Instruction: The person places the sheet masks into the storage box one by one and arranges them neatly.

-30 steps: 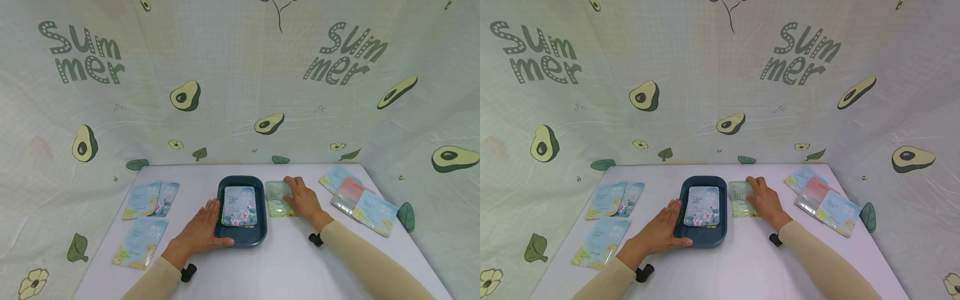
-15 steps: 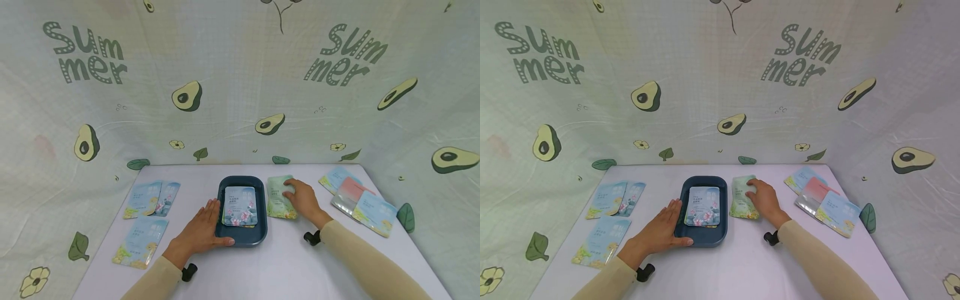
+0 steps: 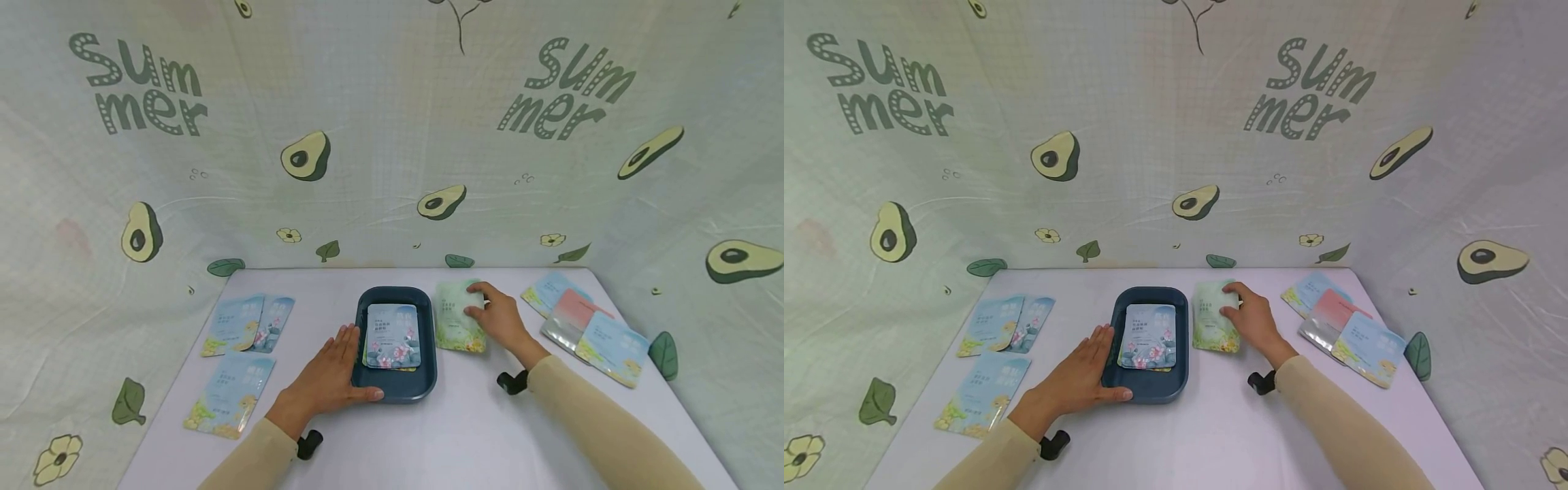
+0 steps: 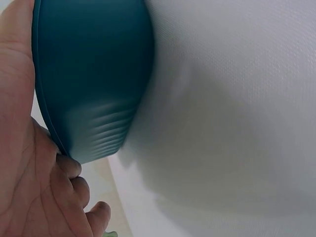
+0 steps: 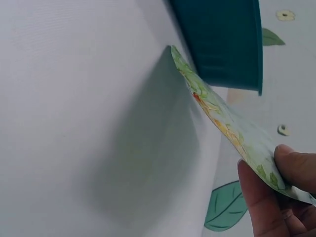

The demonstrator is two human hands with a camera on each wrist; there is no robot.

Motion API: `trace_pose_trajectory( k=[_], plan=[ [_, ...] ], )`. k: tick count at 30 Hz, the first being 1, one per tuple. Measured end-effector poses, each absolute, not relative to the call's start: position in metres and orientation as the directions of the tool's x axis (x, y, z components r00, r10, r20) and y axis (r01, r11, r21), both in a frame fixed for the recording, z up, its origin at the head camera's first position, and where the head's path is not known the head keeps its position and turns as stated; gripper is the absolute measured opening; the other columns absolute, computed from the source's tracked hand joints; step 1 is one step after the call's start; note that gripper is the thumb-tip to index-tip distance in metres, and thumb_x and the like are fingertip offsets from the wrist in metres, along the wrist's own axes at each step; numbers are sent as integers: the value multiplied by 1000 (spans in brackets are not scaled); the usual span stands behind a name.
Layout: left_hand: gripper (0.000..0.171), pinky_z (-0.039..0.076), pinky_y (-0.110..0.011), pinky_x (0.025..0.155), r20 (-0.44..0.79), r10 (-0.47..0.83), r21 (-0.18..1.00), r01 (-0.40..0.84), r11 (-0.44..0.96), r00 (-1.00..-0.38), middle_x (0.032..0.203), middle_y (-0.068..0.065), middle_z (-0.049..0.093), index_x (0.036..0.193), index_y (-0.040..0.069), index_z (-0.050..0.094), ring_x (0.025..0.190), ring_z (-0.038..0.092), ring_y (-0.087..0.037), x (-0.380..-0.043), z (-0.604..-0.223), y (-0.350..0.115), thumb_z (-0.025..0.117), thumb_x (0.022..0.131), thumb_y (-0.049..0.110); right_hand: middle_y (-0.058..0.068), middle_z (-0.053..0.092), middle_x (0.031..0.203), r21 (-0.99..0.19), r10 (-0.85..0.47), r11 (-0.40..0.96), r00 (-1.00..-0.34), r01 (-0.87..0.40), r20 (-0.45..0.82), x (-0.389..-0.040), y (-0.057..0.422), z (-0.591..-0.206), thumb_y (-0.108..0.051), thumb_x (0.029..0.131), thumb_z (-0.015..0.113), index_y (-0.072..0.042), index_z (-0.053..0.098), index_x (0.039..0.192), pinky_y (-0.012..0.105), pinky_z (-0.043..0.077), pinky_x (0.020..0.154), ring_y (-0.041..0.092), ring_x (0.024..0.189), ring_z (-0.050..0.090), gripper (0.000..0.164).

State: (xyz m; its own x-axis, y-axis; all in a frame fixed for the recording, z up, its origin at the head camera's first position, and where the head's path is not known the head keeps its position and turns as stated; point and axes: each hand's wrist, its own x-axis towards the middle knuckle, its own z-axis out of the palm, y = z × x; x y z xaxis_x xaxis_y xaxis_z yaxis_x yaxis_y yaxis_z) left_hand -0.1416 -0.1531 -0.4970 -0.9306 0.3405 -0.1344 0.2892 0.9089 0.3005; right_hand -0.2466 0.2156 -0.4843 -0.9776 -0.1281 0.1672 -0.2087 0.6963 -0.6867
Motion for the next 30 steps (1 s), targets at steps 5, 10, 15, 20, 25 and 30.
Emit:
trace_pose_trajectory(
  k=[5,10,15,20,25,30],
  plan=[
    [137,19,-52,132,-132,338,307,285,908,-932,176,-18,16,168,1,14,165,14,-33,-141,-497,-152,61,78,92,27,68,123,-682,-110,705,-980,-194,165,-247,216,-475,-15,95,80,-12,64,134,31,47,58,21,71,60,42],
    [136,20,-52,132,-130,332,311,280,908,-934,176,-18,17,168,0,15,164,15,-34,-140,-495,-151,63,78,90,28,69,123,-689,-86,700,-980,-186,177,-247,217,-463,-16,94,81,-13,64,134,31,49,61,26,77,64,43],
    [134,19,-52,132,-131,331,316,278,907,-934,176,-18,17,168,0,16,164,14,-34,-140,-494,-151,66,79,87,25,73,114,-703,-75,684,-978,-194,197,-246,217,-448,-13,93,82,-10,64,133,29,46,59,23,73,61,43],
    [135,20,-51,132,-133,331,312,277,909,-934,176,-18,17,168,0,16,165,14,-33,-140,-494,-150,65,79,89,19,74,104,-715,-67,671,-976,-197,206,-244,215,-431,-13,93,82,-10,64,132,24,42,56,19,66,53,42],
    [136,20,-52,132,-130,333,307,282,909,-934,176,-19,17,168,-1,16,164,14,-33,-140,-493,-150,63,78,90,17,72,98,-731,-66,651,-975,-203,211,-243,207,-421,-12,93,82,-10,65,132,23,40,57,20,67,50,43],
    [134,20,-53,132,-127,338,300,289,909,-933,176,-20,16,168,-1,16,164,13,-35,-140,-492,-150,65,80,88,18,73,103,-751,-79,629,-978,-199,192,-241,185,-420,-11,93,81,-9,65,134,23,42,60,21,72,52,44]
  ],
)
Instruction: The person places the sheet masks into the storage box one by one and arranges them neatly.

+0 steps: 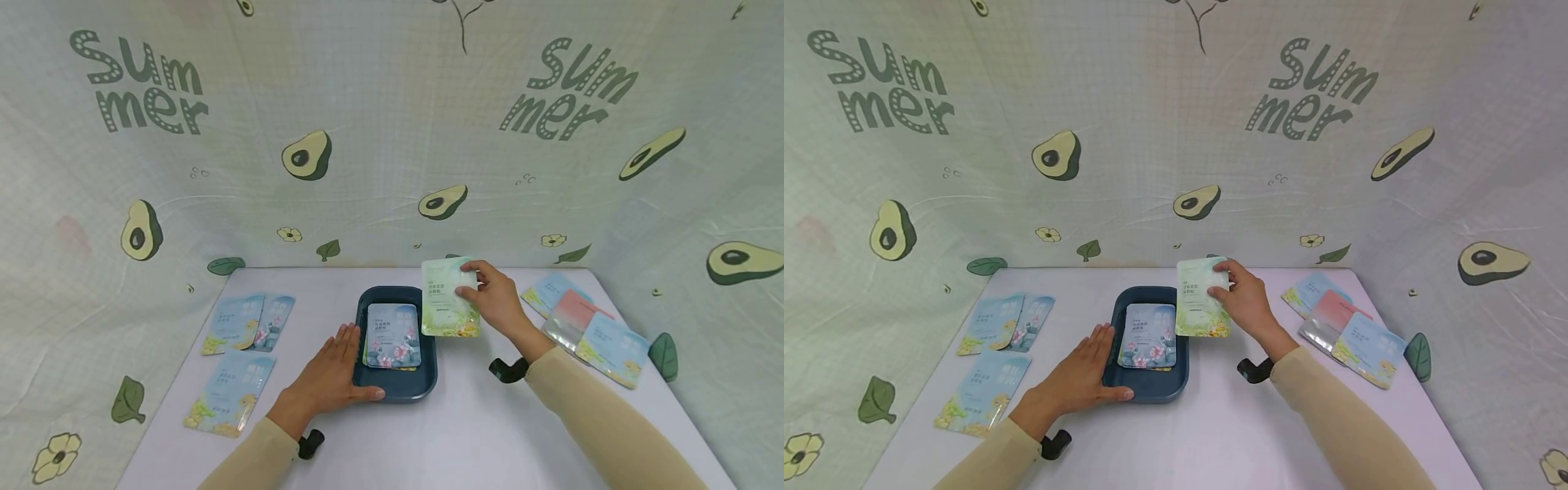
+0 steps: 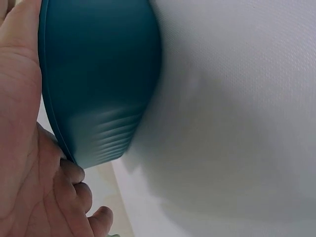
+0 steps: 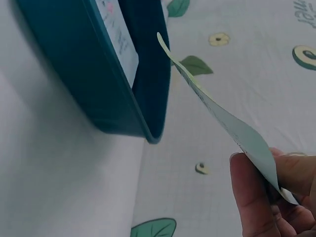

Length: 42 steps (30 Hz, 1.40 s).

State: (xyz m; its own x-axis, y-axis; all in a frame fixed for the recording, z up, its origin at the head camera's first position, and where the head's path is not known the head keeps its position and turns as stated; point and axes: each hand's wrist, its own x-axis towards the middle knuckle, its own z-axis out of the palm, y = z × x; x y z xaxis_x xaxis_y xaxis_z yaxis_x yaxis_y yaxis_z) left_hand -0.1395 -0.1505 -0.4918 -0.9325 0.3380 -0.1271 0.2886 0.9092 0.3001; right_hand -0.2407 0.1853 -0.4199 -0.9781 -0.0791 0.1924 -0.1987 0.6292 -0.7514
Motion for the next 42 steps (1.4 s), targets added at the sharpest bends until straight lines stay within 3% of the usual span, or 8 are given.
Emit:
trace_pose_trajectory(
  k=[6,11,18,22,25,30,35,42],
  plan=[
    [134,19,-54,132,-130,341,290,293,911,-931,176,-21,14,168,-2,15,165,11,-35,-139,-490,-150,66,81,86,19,76,111,-791,-100,584,-983,-184,155,-239,153,-432,-12,94,80,-10,66,134,26,47,62,23,74,59,43],
    [134,20,-56,131,-119,346,277,303,912,-931,176,-22,15,167,-2,16,164,12,-37,-140,-492,-150,66,80,87,23,73,125,-800,-130,578,-986,-163,107,-236,123,-443,-13,95,79,-12,67,133,34,54,72,27,90,68,40],
    [135,24,-59,129,-86,366,270,332,904,-926,174,-24,18,166,-4,17,163,15,-39,-140,-495,-151,62,81,89,15,66,91,-776,-192,606,-979,-174,70,-236,91,-461,-12,95,78,-10,69,130,31,43,63,21,69,52,36],
    [135,23,-58,129,-97,364,262,329,907,-926,174,-23,18,167,-4,17,164,15,-38,-140,-493,-150,61,80,90,17,74,111,-758,-230,623,-972,-191,56,-237,84,-468,-11,96,77,-10,69,131,40,56,77,26,91,68,36],
    [134,23,-57,130,-112,358,250,322,913,-927,175,-22,17,167,-3,17,164,14,-37,-139,-492,-150,61,80,90,21,73,126,-718,-286,656,-957,-230,45,-238,83,-471,-12,99,73,-9,67,136,48,60,89,33,110,71,38],
    [134,22,-56,130,-119,351,250,314,916,-929,175,-22,17,167,-2,17,164,13,-37,-139,-491,-150,61,80,90,20,72,132,-598,-371,733,-927,-325,50,-238,84,-473,-13,102,70,-6,63,144,49,59,95,34,114,71,43],
    [135,23,-56,130,-110,349,265,311,913,-930,175,-23,18,167,-3,18,164,14,-37,-138,-489,-149,63,80,89,19,69,138,-542,-372,760,-924,-359,91,-236,86,-475,-13,97,76,-3,67,139,51,55,106,35,126,68,44],
    [135,24,-56,130,-108,352,250,318,915,-930,175,-23,18,167,-3,18,164,15,-37,-138,-489,-149,60,80,91,20,72,133,-510,-357,781,-927,-362,112,-235,83,-481,-14,97,77,-1,65,139,47,59,100,34,118,72,45]
  ],
)
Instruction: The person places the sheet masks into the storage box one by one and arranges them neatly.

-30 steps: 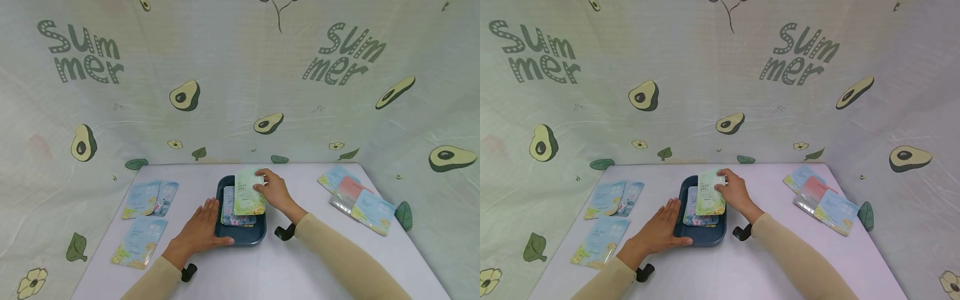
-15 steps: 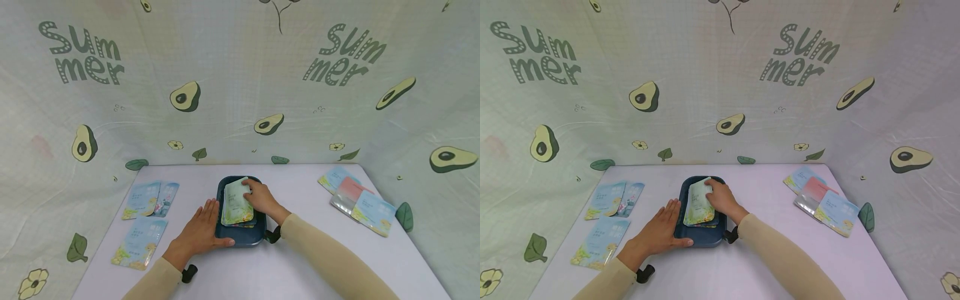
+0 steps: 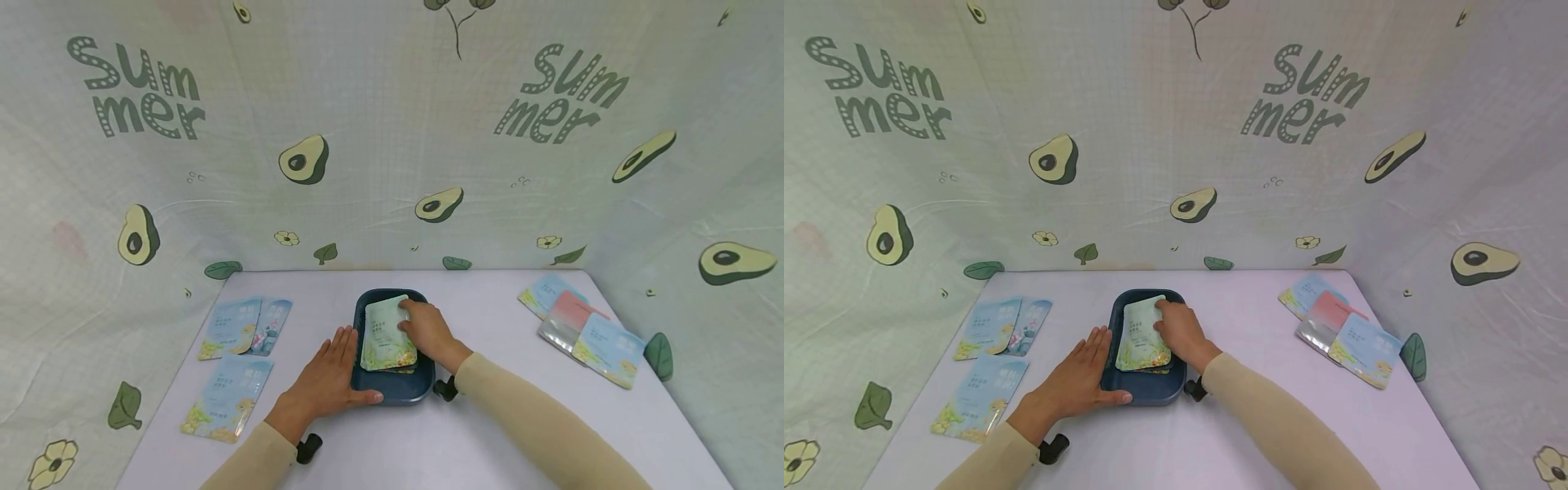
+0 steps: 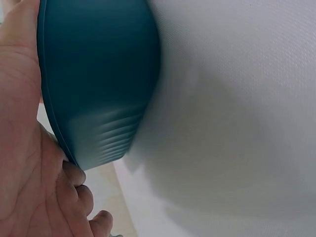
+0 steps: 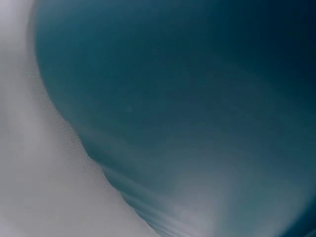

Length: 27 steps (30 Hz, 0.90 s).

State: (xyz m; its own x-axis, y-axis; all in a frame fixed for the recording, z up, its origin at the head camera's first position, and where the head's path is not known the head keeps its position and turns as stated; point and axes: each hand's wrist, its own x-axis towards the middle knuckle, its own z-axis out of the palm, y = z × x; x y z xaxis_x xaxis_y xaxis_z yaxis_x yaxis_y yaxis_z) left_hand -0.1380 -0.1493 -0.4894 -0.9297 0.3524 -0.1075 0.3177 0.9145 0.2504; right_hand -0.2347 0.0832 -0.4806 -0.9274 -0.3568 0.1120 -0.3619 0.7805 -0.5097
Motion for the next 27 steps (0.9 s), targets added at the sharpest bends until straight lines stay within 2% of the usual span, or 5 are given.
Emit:
trace_pose_trajectory(
  k=[9,13,17,23,27],
  plan=[
    [134,23,-56,130,-106,339,252,304,919,-935,175,-21,17,167,-1,17,164,13,-36,-138,-493,-150,58,80,92,25,71,132,-380,-377,839,-920,-390,111,-231,79,-482,-21,101,74,3,62,141,47,62,94,35,110,74,49],
    [134,23,-56,130,-110,332,259,296,920,-937,176,-20,16,168,-1,16,164,12,-35,-138,-495,-150,59,81,91,24,74,124,-277,-407,846,-887,-456,218,-228,82,-476,-23,103,71,5,66,134,48,63,89,36,104,76,43],
    [134,22,-56,130,-114,327,263,289,920,-938,176,-20,16,168,-1,15,164,12,-35,-139,-498,-150,59,81,91,21,76,120,-241,-430,819,-835,-521,344,-226,92,-473,-22,103,71,4,69,129,46,64,86,34,104,77,37],
    [134,22,-56,131,-117,333,267,293,918,-936,176,-20,16,168,-1,14,164,13,-35,-139,-497,-150,59,81,91,21,72,130,-188,-449,794,-767,-578,460,-226,131,-478,-23,103,72,3,66,133,47,60,99,35,120,71,40],
    [133,21,-56,131,-117,342,281,299,912,-933,176,-21,15,168,-2,14,164,12,-36,-139,-494,-149,62,82,88,25,62,144,-163,-414,841,-808,-516,419,-228,172,-484,-31,103,70,5,58,143,52,51,113,40,136,59,55]
  ],
)
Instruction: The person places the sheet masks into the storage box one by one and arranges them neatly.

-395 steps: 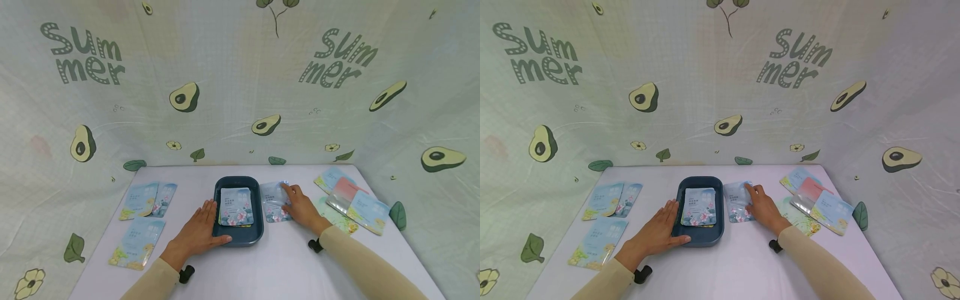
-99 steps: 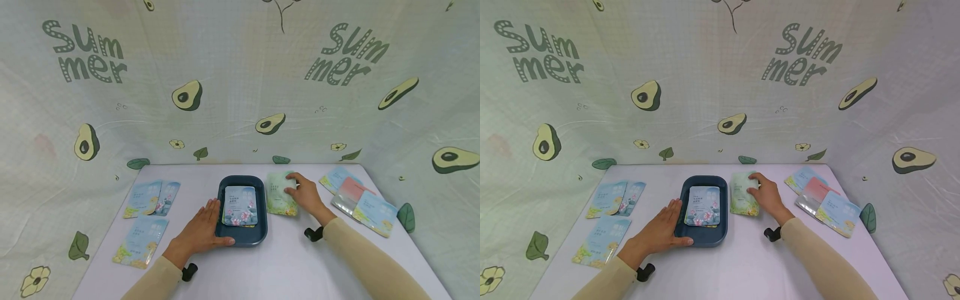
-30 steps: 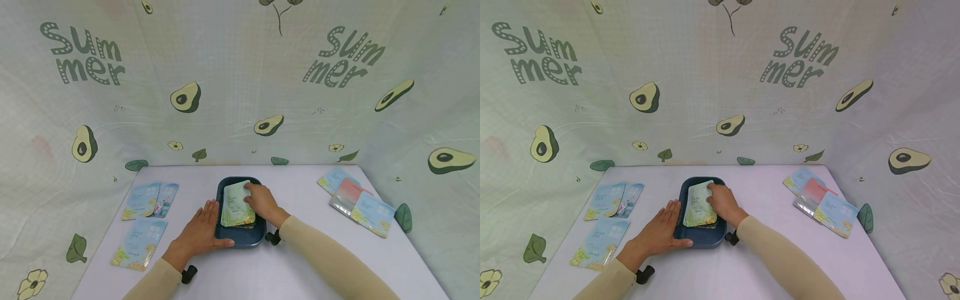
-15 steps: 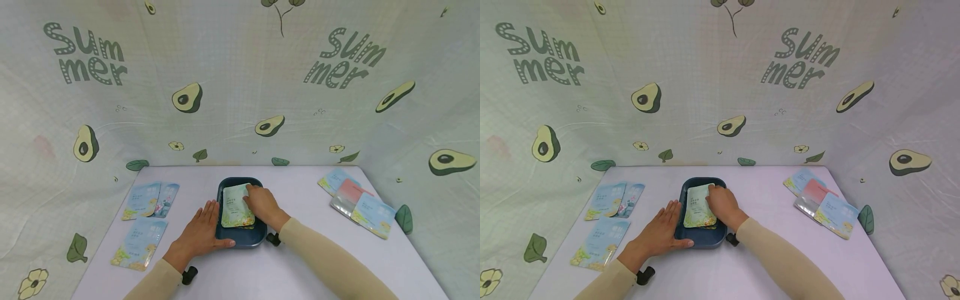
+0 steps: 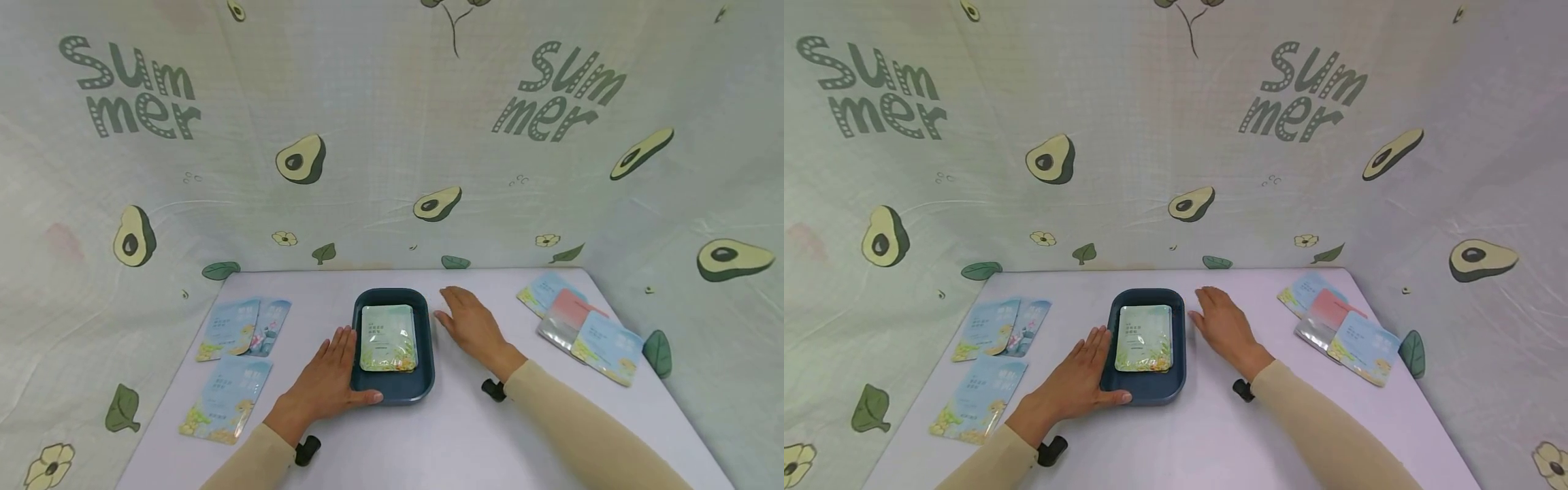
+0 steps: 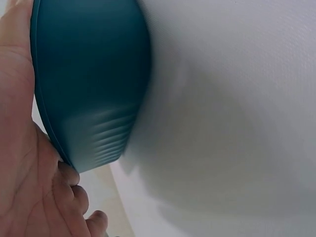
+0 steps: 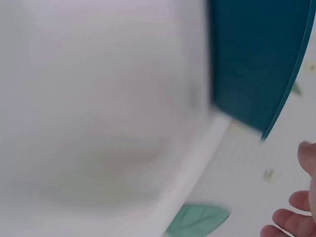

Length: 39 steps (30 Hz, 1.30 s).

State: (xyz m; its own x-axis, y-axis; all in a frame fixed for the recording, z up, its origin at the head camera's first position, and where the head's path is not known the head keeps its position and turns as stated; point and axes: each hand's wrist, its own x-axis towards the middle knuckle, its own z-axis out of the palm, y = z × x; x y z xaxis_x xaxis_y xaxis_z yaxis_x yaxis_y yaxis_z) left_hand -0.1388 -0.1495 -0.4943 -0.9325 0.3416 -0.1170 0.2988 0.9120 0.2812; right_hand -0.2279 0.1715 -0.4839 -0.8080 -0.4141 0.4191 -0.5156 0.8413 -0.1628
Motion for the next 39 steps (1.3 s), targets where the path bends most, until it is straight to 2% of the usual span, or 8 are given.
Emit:
trace_pose_trajectory(
  k=[4,7,12,20,25,29,33,39],
  plan=[
    [132,19,-56,131,-123,341,297,294,909,-932,176,-21,14,168,-2,13,165,11,-36,-139,-493,-149,65,83,84,33,45,158,-166,-343,899,-887,-406,311,-226,224,-491,-35,104,68,11,44,153,61,35,123,49,149,41,71],
    [132,19,-55,132,-129,337,303,286,909,-933,176,-20,13,168,-2,13,165,10,-35,-139,-494,-149,66,83,84,39,35,161,-166,-280,932,-930,-323,238,-221,268,-497,-34,105,67,16,35,155,69,28,123,56,151,32,77],
    [133,18,-55,132,-134,333,296,283,912,-933,176,-20,13,168,-1,12,165,10,-35,-140,-496,-149,64,82,86,45,31,157,-166,-167,967,-971,-195,170,-206,332,-506,-38,106,65,21,31,153,78,25,117,62,147,29,83],
    [134,19,-55,132,-125,343,304,293,907,-931,176,-20,13,168,-1,11,165,10,-35,-140,-500,-151,61,82,88,52,23,153,-186,14,983,-1000,12,6,-179,395,-520,-62,106,51,26,21,151,87,15,111,69,143,20,103],
    [133,20,-56,131,-120,350,327,295,898,-929,176,-21,13,168,-2,11,165,10,-36,-140,-499,-151,63,83,86,54,24,150,-209,24,977,-993,49,-118,-177,398,-527,-75,103,39,29,22,147,90,11,107,71,140,19,114],
    [131,20,-56,131,-120,343,335,287,897,-932,176,-20,13,168,-1,11,165,10,-36,-140,-499,-152,66,84,83,51,23,155,-227,-25,974,-991,5,-129,-187,379,-531,-75,103,38,26,23,150,89,10,110,71,143,18,113],
    [131,18,-54,132,-125,346,321,292,901,-930,177,-20,12,168,-1,10,165,9,-35,-141,-499,-152,64,84,84,46,24,160,-222,-86,973,-991,-61,-106,-197,353,-530,-72,103,44,17,29,156,87,11,113,68,147,19,105],
    [132,19,-54,132,-122,344,323,291,901,-931,176,-20,13,168,-1,11,165,10,-35,-141,-500,-151,63,83,86,39,29,164,-199,-230,956,-971,-215,-60,-210,309,-531,-60,106,51,3,38,160,83,14,117,64,151,21,84]
  ],
)
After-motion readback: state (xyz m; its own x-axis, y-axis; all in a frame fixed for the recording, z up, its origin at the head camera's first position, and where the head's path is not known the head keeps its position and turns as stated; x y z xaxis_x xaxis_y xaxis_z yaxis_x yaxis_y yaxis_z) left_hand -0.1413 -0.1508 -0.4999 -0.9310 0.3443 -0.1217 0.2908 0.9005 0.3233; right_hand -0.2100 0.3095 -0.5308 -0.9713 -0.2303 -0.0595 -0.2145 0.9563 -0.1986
